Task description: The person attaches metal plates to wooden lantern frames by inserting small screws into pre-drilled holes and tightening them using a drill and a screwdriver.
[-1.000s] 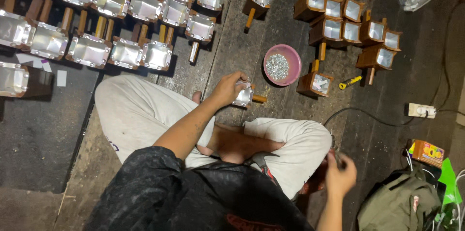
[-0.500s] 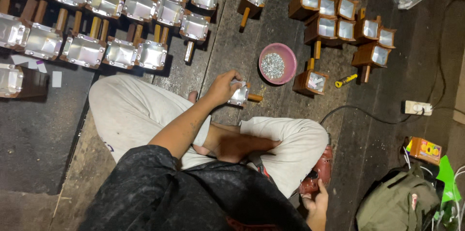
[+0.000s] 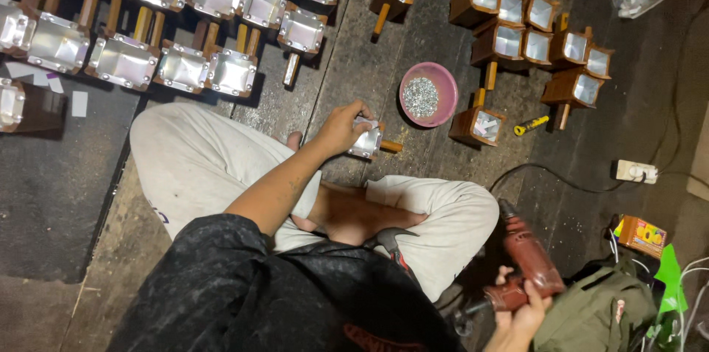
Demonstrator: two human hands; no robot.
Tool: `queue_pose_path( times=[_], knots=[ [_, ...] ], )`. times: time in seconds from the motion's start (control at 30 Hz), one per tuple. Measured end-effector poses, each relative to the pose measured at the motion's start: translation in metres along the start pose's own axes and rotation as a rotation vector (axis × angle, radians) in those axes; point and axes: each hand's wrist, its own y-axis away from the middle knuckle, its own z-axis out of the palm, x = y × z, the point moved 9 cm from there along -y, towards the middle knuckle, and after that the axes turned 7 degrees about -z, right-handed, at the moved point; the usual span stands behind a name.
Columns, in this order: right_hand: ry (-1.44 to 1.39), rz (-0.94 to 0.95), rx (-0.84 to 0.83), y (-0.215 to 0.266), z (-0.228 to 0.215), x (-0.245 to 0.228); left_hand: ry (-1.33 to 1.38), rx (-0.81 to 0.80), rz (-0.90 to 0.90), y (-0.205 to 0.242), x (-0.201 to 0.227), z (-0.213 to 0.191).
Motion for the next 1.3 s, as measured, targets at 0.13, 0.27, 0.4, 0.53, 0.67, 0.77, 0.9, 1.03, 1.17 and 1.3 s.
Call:
queue_pose_path(
  times=[0.13,0.27,0.4,0.53,0.67,0.77,0.9,1.03,1.17,1.3],
  knots=[
    [0.063,-0.089,-0.145,0.034,0.078,-0.08,0.012,-0.027,-0.013,0.002,0.003,0.0],
    [0.435,-0.192,-0.112,0.038,0.109,-0.134,-0.017,-0.029,-0.008,0.001,0.004,-0.001],
    [0.401,-0.339,-0.048,0.035,0.094,-0.159,-0.003,-0.007,0.052,-0.001,0.002,-0.001],
    [0.61,-0.485,0.046,0.033,0.046,-0.174,-0.061,-0.063,-0.073,-0.002,-0.01,0.004],
    [0.702,-0.483,0.009,0.057,0.06,-0.185,-0.043,-0.029,0.034,-0.007,-0.012,0.009],
    [0.725,-0.55,-0.043,0.066,0.085,-0.194,-0.056,-0.035,0.01,-0.005,-0.011,0.007],
    [0.698,-0.681,-0.191,0.054,0.112,-0.199,-0.029,-0.04,0.014,-0.004,-0.009,0.006],
    [0.545,-0.452,-0.397,0.078,0.213,-0.196,-0.03,-0.037,0.017,-0.003,-0.004,0.002],
    [0.567,-0.266,-0.586,0.075,0.279,-0.169,-0.015,-0.042,-0.025,-0.004,-0.004,0.001],
    [0.853,-0.35,-0.732,0.048,0.312,-0.135,0.02,-0.038,0.04,-0.004,-0.003,0.001]
  ],
)
